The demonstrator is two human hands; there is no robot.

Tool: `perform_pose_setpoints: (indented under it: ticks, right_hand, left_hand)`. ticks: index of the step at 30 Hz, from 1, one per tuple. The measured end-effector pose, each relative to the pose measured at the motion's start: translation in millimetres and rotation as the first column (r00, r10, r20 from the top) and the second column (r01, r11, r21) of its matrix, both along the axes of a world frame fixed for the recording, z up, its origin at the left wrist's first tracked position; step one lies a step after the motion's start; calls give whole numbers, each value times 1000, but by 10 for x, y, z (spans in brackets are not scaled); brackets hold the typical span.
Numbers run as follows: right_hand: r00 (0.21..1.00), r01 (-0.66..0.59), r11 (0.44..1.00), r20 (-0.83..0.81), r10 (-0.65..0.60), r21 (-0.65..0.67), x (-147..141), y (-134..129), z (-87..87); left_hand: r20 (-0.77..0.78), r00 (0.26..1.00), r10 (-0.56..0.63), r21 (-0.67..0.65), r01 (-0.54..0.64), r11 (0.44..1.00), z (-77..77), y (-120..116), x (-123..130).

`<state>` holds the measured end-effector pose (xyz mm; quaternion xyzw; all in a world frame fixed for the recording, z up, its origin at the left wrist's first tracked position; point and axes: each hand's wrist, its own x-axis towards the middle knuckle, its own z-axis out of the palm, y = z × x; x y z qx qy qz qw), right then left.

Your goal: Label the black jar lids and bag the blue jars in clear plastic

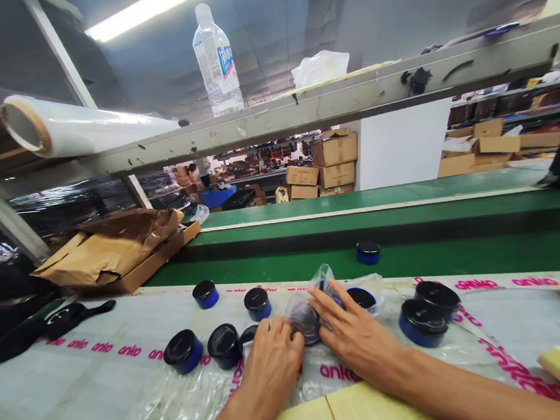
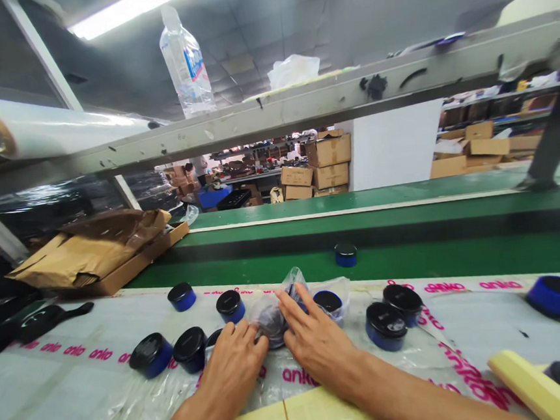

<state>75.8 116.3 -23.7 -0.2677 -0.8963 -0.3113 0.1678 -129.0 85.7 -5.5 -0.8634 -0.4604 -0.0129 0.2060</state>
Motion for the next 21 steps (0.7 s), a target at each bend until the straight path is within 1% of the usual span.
perform_pose_setpoints:
  ticks: [4, 7, 11, 14, 18, 21]
  right_hand:
    - [999, 21, 997, -48, -24, -71, -25, 10, -10]
    - [999, 26, 995, -41, -30, -97, -32, 12, -29]
    - [999, 4, 998, -42, -7, -61, -42, 14, -46]
    - [998, -10, 1000, -67, 9, -21, -62, 25, -49]
    - [995, -18, 999, -100, 23, 43, -84, 63, -30]
    - [996, -44, 998, -69, 47, 47, -75, 97, -10]
  left_hand:
    - [84, 994, 63, -30, -61, 998, 66, 0, 5]
    - [118, 989, 90, -73, -82, 994, 119, 2, 19]
    - [96, 992, 80, -80, -73, 994, 125, -1, 17]
    - [138, 986, 95, -91, -83, 992, 128, -3, 13]
    - [185, 975, 122, -88, -107, 990, 178, 24, 0]
    - [175, 977, 118, -92, -103, 990, 208, 49, -13]
